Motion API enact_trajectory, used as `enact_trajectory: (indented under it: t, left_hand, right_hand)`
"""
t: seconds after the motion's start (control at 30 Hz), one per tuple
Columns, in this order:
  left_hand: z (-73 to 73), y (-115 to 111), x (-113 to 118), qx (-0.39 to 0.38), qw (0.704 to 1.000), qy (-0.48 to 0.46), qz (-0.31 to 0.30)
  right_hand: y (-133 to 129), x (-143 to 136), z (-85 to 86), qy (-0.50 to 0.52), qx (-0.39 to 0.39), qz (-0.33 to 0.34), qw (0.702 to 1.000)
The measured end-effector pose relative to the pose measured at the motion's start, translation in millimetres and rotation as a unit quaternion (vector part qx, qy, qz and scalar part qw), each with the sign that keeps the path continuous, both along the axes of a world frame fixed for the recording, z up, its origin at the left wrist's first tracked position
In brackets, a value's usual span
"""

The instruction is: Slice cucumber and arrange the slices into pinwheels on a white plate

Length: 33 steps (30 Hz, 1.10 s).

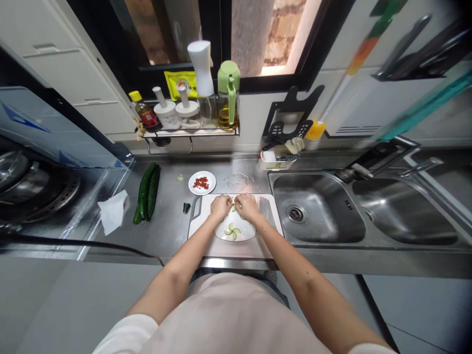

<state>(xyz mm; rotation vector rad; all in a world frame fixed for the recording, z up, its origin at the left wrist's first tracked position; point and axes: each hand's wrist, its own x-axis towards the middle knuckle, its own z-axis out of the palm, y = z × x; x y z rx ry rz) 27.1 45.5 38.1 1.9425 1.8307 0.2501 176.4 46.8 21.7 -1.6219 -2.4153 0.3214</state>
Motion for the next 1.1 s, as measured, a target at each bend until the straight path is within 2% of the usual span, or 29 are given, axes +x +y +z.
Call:
enact_trajectory:
  t: [0.43,0.7,1.1]
  left_hand:
    - [-4.0,2.0,0.3,-0.003,1.000,-0.010,0.003]
    - [0.6,4.0,-7.2,-0.003,0.999,-0.027,0.019]
    - [-2.6,1.7,0.2,0.001,1.000,-0.005,0.005]
  right_hand:
    - [3.3,-3.7,3.1,-0.016,-0.015,-0.019,1.000]
    - [3.1,1.7,9.1,0.021,-0.028,-0.055,0.998]
    - [2.0,-3.6,6.2,-0.017,-0.032,-0.027,0.999]
